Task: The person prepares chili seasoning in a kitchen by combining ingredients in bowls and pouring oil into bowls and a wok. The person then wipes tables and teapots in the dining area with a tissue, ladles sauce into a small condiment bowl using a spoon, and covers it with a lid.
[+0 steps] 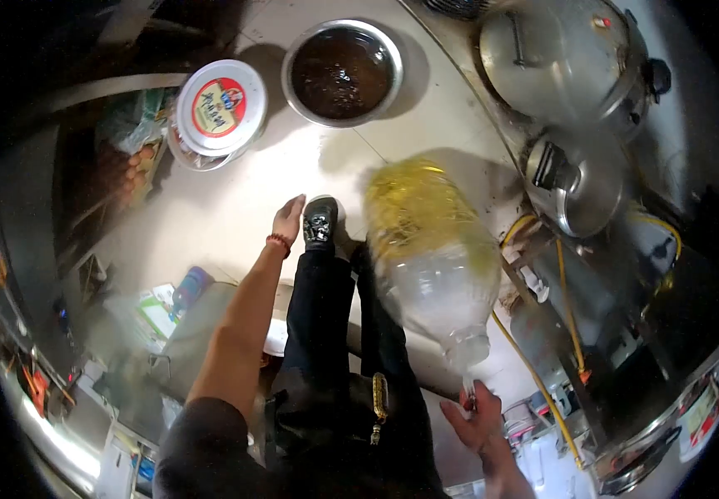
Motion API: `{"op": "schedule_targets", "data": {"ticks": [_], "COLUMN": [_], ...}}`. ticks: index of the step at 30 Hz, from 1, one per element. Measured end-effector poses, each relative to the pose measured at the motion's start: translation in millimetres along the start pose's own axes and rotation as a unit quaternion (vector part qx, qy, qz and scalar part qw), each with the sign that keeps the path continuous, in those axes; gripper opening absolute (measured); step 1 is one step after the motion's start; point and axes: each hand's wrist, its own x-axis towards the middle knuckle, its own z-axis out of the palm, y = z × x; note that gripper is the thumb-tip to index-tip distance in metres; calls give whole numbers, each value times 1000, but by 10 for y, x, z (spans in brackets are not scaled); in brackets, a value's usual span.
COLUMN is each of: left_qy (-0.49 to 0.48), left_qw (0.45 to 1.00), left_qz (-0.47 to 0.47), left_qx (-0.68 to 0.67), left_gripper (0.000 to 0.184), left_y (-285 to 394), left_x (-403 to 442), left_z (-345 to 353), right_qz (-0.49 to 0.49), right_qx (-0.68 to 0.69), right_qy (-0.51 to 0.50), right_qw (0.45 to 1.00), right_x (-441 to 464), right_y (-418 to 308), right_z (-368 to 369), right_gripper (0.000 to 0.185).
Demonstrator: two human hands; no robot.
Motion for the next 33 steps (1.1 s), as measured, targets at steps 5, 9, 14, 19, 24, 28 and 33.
{"op": "schedule_targets", "data": {"ticks": [5, 9, 14, 19, 24, 28, 33], "left_qy": [20, 82, 113, 7, -44, 1, -5], "left_qw": [984, 972, 932, 968, 994, 999, 989], "left_qz": [90, 114, 162, 178, 81, 33, 22], "left_qx": [150, 187, 302, 175, 54, -16, -149], "left_gripper": [54, 48, 43, 42, 42, 40, 42], "left_y": [348, 428, 654, 964, 766, 572, 502], "left_x": [40, 138, 256, 467, 901, 1422, 1852], "left_z": [-538, -1087, -1169, -478, 8, -30, -255], "right_qz": [20, 67, 138, 93, -72, 119, 174], "right_qx": [-12, 46, -69, -383, 153, 459, 649], "right_qy": [124, 206, 135, 386, 341, 56, 119], "right_qw": [992, 975, 979, 834, 925, 878, 731], "right_x": [584, 1021, 787, 1178, 3006, 4989, 5838], "right_y": [836, 2461, 2113, 2063, 1052, 7, -921], "right_z": [-130, -371, -612, -566, 479, 1564, 1998], "right_gripper": [25, 31, 34, 53, 57, 62, 40]}}
